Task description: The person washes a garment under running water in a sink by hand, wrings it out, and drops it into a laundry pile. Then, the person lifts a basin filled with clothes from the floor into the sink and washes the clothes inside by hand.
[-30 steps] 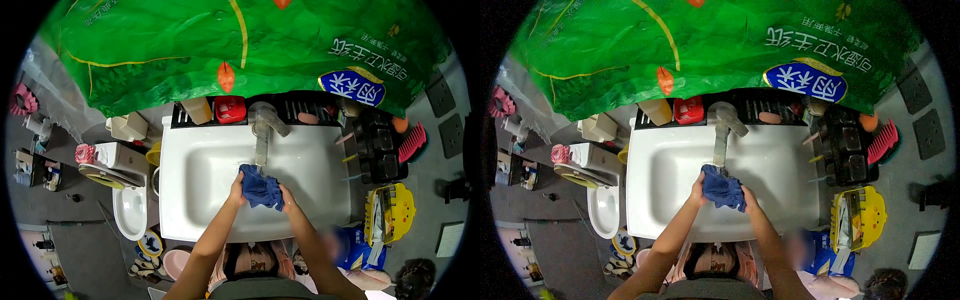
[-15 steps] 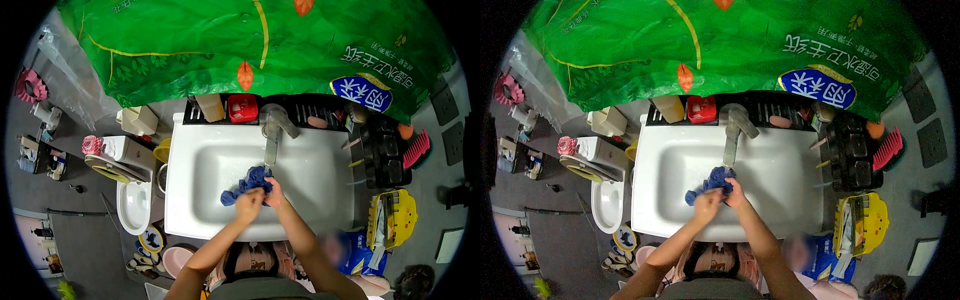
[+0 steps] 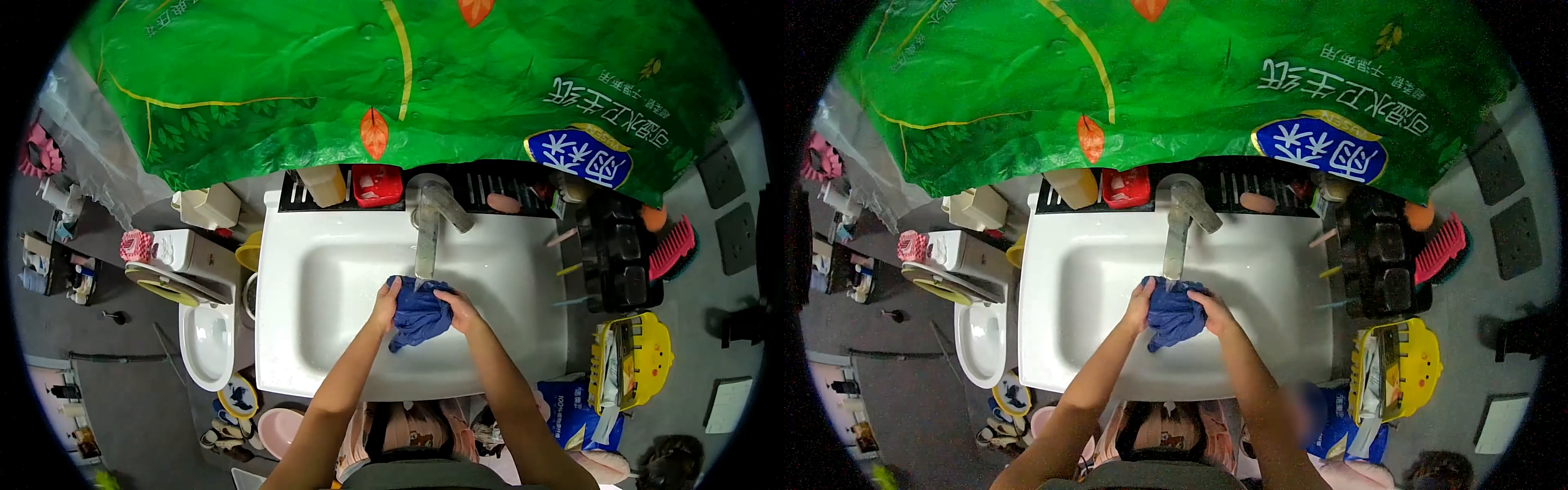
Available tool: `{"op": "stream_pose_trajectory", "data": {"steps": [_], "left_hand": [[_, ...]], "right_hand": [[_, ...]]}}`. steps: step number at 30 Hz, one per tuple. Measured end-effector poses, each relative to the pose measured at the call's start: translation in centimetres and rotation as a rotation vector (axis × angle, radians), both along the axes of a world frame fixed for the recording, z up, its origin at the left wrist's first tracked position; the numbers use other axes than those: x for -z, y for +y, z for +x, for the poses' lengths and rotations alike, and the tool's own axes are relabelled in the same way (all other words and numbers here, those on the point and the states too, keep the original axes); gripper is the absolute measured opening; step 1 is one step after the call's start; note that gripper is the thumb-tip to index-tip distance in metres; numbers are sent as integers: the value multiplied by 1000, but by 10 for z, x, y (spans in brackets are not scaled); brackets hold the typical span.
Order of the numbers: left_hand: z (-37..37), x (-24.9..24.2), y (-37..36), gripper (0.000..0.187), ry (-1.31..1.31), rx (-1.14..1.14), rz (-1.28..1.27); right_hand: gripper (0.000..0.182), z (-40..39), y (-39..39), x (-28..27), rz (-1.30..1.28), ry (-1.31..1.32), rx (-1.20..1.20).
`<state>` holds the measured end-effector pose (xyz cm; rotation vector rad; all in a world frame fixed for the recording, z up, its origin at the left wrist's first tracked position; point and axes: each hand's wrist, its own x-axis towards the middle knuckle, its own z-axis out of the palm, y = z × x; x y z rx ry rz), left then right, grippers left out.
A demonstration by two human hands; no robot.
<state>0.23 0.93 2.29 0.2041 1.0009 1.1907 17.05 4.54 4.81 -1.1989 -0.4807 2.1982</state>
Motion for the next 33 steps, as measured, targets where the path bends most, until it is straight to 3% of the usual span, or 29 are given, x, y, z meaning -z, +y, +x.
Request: {"op": "stream_pose_trajectory", "data": {"steps": [2, 3, 6, 7, 12, 13, 16, 18, 22, 23, 25, 26, 27, 28, 31, 33], "left_hand": [[10, -4, 0, 27, 143, -110, 62], [16, -3, -2, 23, 364, -69, 159], [47, -12, -19, 26, 836, -66, 233], [58, -24, -26, 29, 878, -95, 215], [53, -22, -12, 40, 1436, -208, 238], [49, -16, -12, 40, 1442, -127, 225], [54, -6, -8, 42, 1518, -240, 272], [40, -4, 7, 44, 1526, -229, 31], [11, 7, 21, 44, 1081, -116, 365], [6, 4, 21, 42, 1036, -53, 360], [-5, -3, 26, 40, 947, 67, 349], [-11, -7, 29, 38, 1064, 105, 369], [-16, -13, 31, 36, 1180, 141, 390], [-18, -19, 35, 34, 1294, 178, 410], [-26, -5, 42, 31, 1187, -155, 357], [-36, 16, 32, 36, 1096, -345, 307]], "right_hand": [[26, -9, -2, 33, 6, -67, 153], [24, -19, -2, 34, -53, -73, 264], [29, -47, 4, 42, -125, -107, 298], [35, -38, 12, 112, -107, 4, 117], [41, -64, 0, 99, -154, -123, 48], [42, -64, -1, 92, -155, -139, 35], [46, -54, -1, 68, -176, -140, -25], [48, -44, -6, 51, -198, -72, -38], [56, -19, -14, 5, -219, 209, 29], [57, -16, -12, -32, -246, 234, -23], [53, -5, -13, -22, -240, 310, -306], [51, -1, -16, -17, -236, 345, -448], [46, -3, -21, -18, -192, 187, -543], [44, -6, -25, -16, -199, 199, -499], [43, -13, -32, -12, -217, 221, -314], [42, -18, -33, -11, -251, 412, -141]]}}
